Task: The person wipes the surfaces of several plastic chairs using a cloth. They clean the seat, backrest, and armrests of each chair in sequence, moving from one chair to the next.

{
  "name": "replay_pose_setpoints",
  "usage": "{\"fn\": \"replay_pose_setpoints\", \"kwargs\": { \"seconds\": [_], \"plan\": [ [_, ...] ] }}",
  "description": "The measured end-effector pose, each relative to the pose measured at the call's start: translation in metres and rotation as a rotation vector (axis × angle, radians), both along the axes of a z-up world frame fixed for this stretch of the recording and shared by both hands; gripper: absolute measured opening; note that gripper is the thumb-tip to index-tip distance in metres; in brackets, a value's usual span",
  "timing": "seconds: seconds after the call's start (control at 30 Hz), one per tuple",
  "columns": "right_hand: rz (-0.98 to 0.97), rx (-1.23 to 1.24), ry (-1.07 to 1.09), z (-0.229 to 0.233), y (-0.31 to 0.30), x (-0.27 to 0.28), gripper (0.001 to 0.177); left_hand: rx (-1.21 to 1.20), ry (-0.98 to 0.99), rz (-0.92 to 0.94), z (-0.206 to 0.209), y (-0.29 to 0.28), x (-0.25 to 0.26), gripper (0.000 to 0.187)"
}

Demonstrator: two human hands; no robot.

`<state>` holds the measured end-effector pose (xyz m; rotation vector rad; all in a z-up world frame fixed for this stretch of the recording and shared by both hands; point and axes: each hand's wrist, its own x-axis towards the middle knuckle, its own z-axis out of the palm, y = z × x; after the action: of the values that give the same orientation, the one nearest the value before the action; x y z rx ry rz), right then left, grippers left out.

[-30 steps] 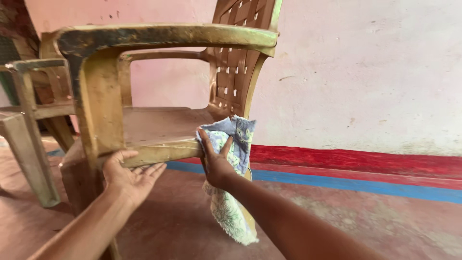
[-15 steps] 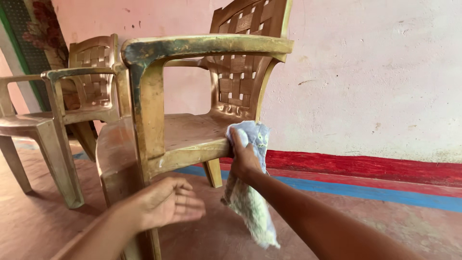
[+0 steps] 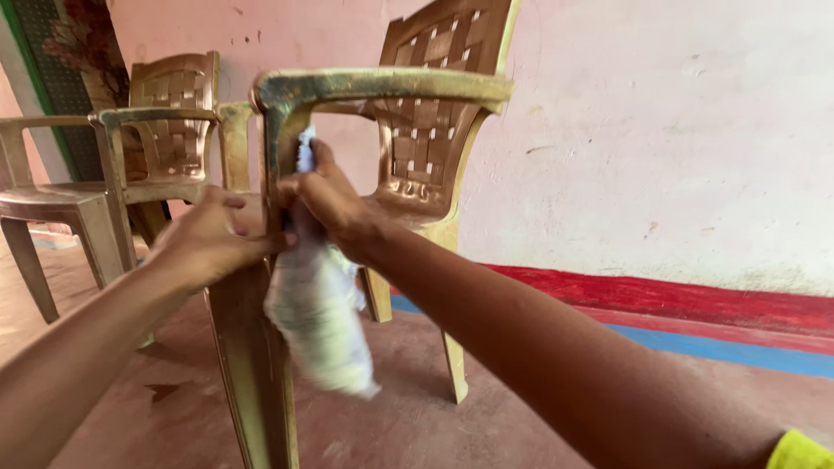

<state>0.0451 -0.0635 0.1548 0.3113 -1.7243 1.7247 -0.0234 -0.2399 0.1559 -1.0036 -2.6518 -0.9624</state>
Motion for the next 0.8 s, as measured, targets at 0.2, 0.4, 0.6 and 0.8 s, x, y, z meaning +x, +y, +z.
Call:
{"fn": "replay_pose_setpoints", "kwargs": {
  "seconds": [0.2, 0.4, 0.6, 0.8],
  "plan": [
    [-0.420, 0.136, -0.114, 0.030, -0.061, 0.021, 0.062, 0.343, 0.064, -0.419, -0.031, 0.026, -0.052, 0.065],
    [-1.141, 1.003, 0.229, 0.021, -0.081, 0.067, 0.060, 0.385, -0.241, -0.535, -0.039, 0.038, -0.064, 0.054],
    [-1.189, 1.557, 0.615, 0.106, -0.003, 0.045, 0.108, 0.698, -0.480, -0.526, -0.004, 0.048, -0.022, 0.066],
    [-0.642, 1.156, -0.288, 0.181, 0.080, 0.022, 0.115, 0.770, -0.515, -0.650, 0.002, 0.064, -0.021, 0.054]
  ]
}}
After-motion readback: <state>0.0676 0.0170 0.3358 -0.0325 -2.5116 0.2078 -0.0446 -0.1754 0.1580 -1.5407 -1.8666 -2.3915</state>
